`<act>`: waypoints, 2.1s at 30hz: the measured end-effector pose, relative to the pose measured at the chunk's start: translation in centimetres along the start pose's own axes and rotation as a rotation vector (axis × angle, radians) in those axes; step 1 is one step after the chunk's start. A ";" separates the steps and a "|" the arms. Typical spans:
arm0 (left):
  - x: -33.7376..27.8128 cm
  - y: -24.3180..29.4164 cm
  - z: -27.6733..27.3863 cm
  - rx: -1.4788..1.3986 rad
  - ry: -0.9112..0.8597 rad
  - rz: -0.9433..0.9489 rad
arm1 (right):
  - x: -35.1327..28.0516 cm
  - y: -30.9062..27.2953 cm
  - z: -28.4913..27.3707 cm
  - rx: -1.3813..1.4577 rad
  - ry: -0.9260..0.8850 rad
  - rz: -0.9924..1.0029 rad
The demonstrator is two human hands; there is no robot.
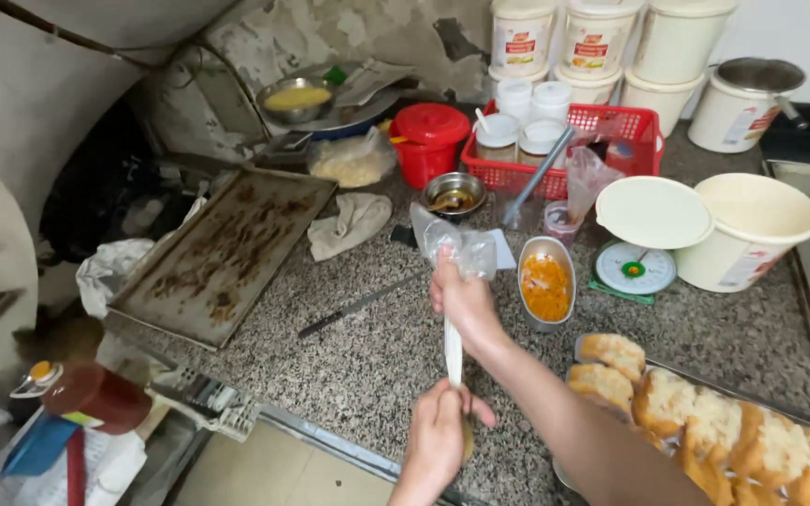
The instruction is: Applying cream and shredded toppings to a tray of pastries in a bakery kitchen.
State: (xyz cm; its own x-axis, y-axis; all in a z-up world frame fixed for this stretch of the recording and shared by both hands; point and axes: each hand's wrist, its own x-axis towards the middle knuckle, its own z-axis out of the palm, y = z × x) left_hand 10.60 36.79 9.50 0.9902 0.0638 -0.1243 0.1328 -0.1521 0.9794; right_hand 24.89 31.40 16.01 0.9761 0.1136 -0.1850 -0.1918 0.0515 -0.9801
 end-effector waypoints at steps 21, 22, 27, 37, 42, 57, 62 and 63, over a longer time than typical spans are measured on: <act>16.5 -9.8 -4.4 -0.231 -0.128 -0.001 | 4.3 -10.6 -20.1 0.036 0.418 -0.159; 17.1 -10.5 -4.7 -0.228 -0.138 0.002 | 4.8 -11.8 -21.3 0.039 0.428 -0.162; 19.7 -15.4 -6.8 -0.215 -0.058 0.086 | 8.8 -18.0 -25.4 0.203 0.728 -0.526; 24.1 -30.7 -10.0 -0.516 -0.356 0.112 | 30.6 -11.8 -37.6 0.089 0.839 -0.443; 22.6 -28.5 -9.9 -0.578 -0.430 0.448 | 31.8 -7.8 -36.2 0.060 0.746 -0.242; 17.0 -10.1 -6.4 -0.309 0.049 -0.085 | 12.5 -7.8 -19.3 -0.040 0.270 -0.033; 14.2 3.3 -3.4 0.310 0.037 0.414 | 7.3 -4.3 -8.6 0.116 0.171 0.212; 14.0 5.4 -2.5 0.409 0.028 0.630 | 5.9 -4.4 -6.0 0.191 0.123 0.341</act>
State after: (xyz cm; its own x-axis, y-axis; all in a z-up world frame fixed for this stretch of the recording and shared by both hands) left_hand 25.07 39.31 13.47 0.8832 -0.1327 0.4498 -0.4480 -0.5224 0.7256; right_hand 32.11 25.84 18.85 0.8560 0.0373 -0.5156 -0.5107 0.2162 -0.8322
